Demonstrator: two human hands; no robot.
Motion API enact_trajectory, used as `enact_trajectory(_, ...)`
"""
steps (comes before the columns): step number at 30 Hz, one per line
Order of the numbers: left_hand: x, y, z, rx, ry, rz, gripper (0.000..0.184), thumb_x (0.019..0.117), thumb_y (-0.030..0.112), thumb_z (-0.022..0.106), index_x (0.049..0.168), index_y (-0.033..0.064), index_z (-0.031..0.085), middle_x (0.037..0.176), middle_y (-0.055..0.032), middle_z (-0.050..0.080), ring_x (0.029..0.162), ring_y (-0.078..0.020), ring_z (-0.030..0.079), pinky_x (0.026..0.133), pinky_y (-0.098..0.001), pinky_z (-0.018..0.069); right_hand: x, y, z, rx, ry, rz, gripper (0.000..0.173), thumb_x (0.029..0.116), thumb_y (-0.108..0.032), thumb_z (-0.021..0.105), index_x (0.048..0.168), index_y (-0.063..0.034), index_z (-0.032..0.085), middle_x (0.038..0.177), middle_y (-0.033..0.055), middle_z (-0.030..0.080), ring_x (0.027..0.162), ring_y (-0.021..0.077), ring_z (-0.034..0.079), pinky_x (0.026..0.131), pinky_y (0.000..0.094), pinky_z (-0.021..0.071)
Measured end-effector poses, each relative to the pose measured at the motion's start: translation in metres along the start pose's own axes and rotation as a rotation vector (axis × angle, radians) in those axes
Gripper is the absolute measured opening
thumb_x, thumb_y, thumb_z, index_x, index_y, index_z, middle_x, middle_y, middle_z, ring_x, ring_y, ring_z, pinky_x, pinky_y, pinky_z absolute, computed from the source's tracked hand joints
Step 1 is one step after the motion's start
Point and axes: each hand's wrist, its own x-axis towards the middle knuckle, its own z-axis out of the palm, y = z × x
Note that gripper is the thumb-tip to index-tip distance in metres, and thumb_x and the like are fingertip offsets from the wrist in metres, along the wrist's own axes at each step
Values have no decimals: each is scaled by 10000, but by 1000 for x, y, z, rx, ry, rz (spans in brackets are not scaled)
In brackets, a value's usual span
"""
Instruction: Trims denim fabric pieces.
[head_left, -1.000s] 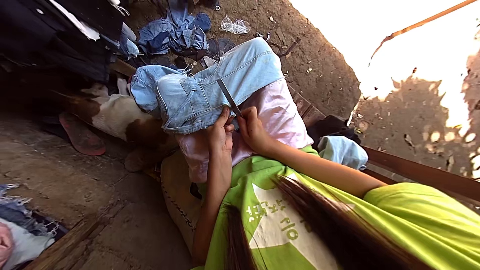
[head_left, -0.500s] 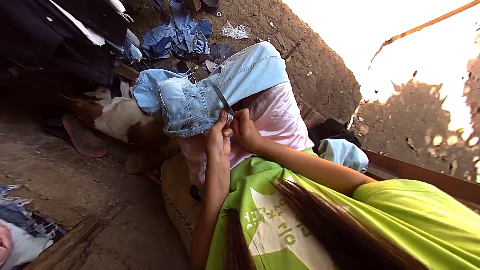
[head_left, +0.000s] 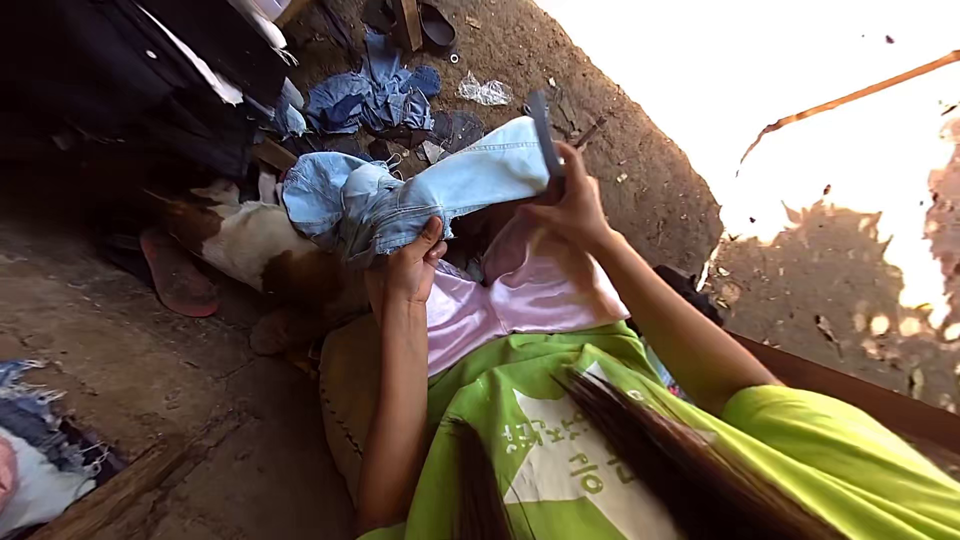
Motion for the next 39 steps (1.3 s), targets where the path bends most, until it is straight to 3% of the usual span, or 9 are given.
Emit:
enact_trajectory(3,12,9,-3,58,3,114,220,959,-72,548,962,133,626,763,63,655,556,17,506,538,-138,445,37,-2,21,-153,-46,-2,734,855,-5,689,1521,15,380,950,254,677,816,451,673,729,628,528)
enact_trajectory(7,22,6,-2,122,85,228,201,943,-81,579,978,112,621,752,65,630,586,10,512,571,-147,454,111,-16,45,-160,-41,12,596,976,-63,573,1534,-53,360,1076,253,702,933,448,701,831,627,535)
enact_trajectory(11,41,11,-6,94,242,317,168,955,-81,595,994,83,590,769,41,614,571,0,477,545,-153,427,156,-45,76,-144,-41,37,571,998,-30,500,1548,-81,356,1120,258,686,973,462,683,843,633,517)
enact_trajectory(17,43,6,-26,122,369,207,135,966,-45,623,1015,74,584,793,33,635,560,8,489,526,-137,422,93,-13,106,-121,-117,204,641,915,-14,624,1505,7,373,984,283,684,891,476,684,790,647,527)
enact_trajectory(21,41,2,-18,150,328,129,130,968,-38,622,1008,82,597,777,43,623,552,13,465,521,-138,407,64,-34,106,271,-34,264,705,813,-21,607,1474,17,363,827,99,581,649,164,540,618,368,480)
enact_trajectory(24,41,-3,-11,226,301,106,118,965,-15,644,1019,81,601,769,56,615,585,19,489,569,-141,440,37,-51,92,506,-122,224,427,1019,-154,490,1406,3,402,817,12,570,602,34,504,572,236,456)
enact_trajectory(27,42,-8,-9,191,284,106,140,949,-27,661,1012,85,604,771,51,630,566,18,489,545,-134,435,7,-58,81,437,-234,146,321,1087,-203,391,1349,-39,478,676,47,528,471,93,448,443,251,407)
enact_trajectory(32,28,-10,-6,7,278,-77,96,982,45,643,965,139,647,779,59,638,523,22,471,487,-117,410,-18,-64,93,269,-123,97,280,1053,-115,468,1271,44,542,737,86,588,566,139,534,548,318,482)
enact_trajectory(39,25,6,-1,-17,286,-200,132,1013,52,589,929,127,658,802,53,671,509,37,481,458,-97,388,-40,-68,103,74,-93,44,233,1038,-105,478,1205,43,545,710,97,609,575,202,603,544,362,518)
